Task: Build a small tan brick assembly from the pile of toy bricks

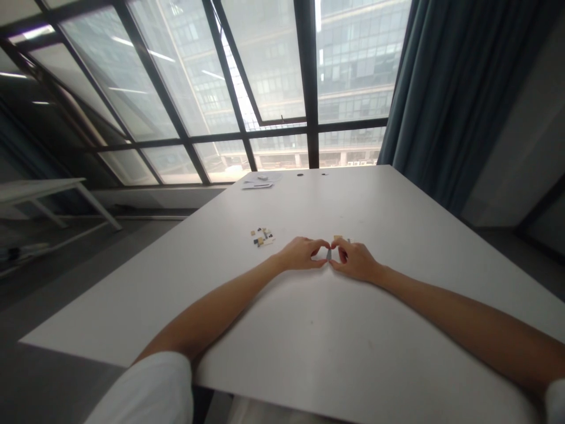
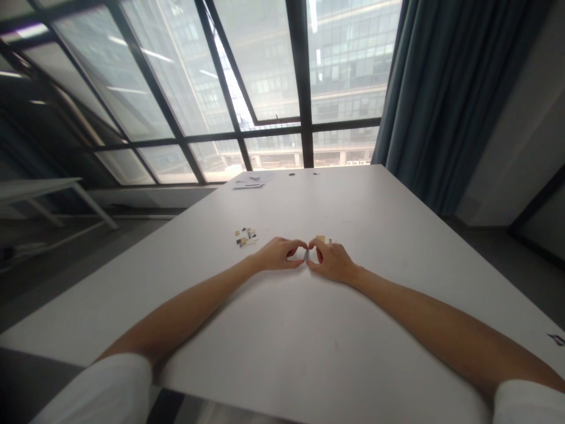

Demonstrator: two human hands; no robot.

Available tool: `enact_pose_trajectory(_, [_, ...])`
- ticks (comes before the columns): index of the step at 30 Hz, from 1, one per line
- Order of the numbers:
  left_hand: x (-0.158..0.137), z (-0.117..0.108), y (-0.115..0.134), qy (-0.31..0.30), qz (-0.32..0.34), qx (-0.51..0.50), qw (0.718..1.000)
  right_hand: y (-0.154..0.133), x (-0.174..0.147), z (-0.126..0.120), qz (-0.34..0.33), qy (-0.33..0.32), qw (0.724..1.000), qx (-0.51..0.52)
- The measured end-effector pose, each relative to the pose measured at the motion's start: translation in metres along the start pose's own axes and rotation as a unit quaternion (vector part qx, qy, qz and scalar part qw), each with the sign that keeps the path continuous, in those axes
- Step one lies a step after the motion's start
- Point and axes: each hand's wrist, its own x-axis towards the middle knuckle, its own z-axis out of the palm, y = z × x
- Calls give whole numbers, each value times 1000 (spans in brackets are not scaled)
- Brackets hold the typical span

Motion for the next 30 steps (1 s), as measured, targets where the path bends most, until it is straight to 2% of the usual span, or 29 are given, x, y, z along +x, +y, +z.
enact_pose_trajectory(8, [-7,17,-10,46,-21,-45,998,-3,1,-4,-10,-5,1000,10])
enact_pose_trajectory(20, [-8,23,-12,83,-9,-73,994,-1,0,-3,-19,-7,1000,12])
enact_pose_trajectory(30, [-8,25,-11,82,-9,-70,994,-2,0,-4,-23,-12,1000,13])
